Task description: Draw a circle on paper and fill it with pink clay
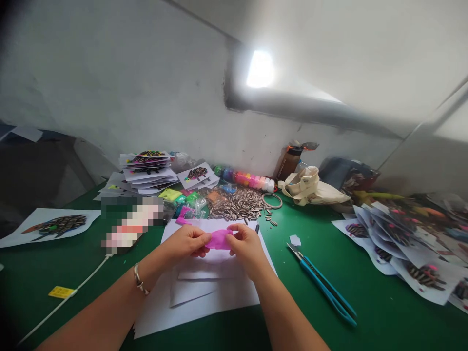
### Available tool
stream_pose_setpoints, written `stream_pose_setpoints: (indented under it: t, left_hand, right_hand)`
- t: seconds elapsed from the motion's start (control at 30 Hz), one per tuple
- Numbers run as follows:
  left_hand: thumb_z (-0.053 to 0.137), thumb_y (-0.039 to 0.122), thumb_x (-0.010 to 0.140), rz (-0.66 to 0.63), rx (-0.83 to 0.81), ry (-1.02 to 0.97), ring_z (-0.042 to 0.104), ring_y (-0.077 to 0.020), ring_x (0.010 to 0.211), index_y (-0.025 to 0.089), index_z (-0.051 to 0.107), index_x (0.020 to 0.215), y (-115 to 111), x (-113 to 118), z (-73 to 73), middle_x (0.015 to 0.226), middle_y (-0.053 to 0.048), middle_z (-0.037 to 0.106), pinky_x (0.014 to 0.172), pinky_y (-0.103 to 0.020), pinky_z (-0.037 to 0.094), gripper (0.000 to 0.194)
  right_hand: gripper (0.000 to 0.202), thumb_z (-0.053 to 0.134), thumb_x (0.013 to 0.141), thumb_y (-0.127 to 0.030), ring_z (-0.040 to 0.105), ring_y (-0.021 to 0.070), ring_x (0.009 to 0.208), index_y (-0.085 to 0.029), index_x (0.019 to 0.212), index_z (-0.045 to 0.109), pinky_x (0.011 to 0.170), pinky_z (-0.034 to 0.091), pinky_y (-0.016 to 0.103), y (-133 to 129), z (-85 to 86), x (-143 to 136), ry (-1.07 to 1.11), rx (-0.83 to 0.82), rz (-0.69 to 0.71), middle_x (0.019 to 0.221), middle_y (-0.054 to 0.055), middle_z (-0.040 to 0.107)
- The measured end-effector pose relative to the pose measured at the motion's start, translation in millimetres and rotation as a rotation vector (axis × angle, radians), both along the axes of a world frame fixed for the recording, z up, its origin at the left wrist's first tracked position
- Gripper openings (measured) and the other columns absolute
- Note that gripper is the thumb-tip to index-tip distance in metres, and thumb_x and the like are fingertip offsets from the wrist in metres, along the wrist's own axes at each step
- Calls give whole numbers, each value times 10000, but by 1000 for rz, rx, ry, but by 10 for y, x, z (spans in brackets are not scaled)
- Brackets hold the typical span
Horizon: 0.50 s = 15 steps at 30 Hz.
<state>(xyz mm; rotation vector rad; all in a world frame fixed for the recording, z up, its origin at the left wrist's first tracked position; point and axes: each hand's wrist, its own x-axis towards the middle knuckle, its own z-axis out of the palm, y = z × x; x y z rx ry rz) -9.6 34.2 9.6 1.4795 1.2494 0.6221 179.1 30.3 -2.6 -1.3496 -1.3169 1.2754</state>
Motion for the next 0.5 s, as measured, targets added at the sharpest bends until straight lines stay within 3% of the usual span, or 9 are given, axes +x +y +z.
stream_pose_setpoints:
  t: [0.23,0.5]
  left_hand:
    - [534,412,747,33,66,206,466,-131,457,180,586,508,21,-69,-51,483,-9,576,478,-252,303,336]
    - [484,413,762,-10,71,300,555,-158,532,175,596,541,39,-59,-97,545,-29,633,503,-249,336,344]
  right_hand:
    - [248,652,707,-378,487,105,440,-155,815,669,447,351,231,-4,-43,-37,-109,11,48,532,-33,561]
    - [250,586,772,-387,480,101,447,-151,744,664,444,349,219,-3,-47,-54,-174,42,97,555,-18,564]
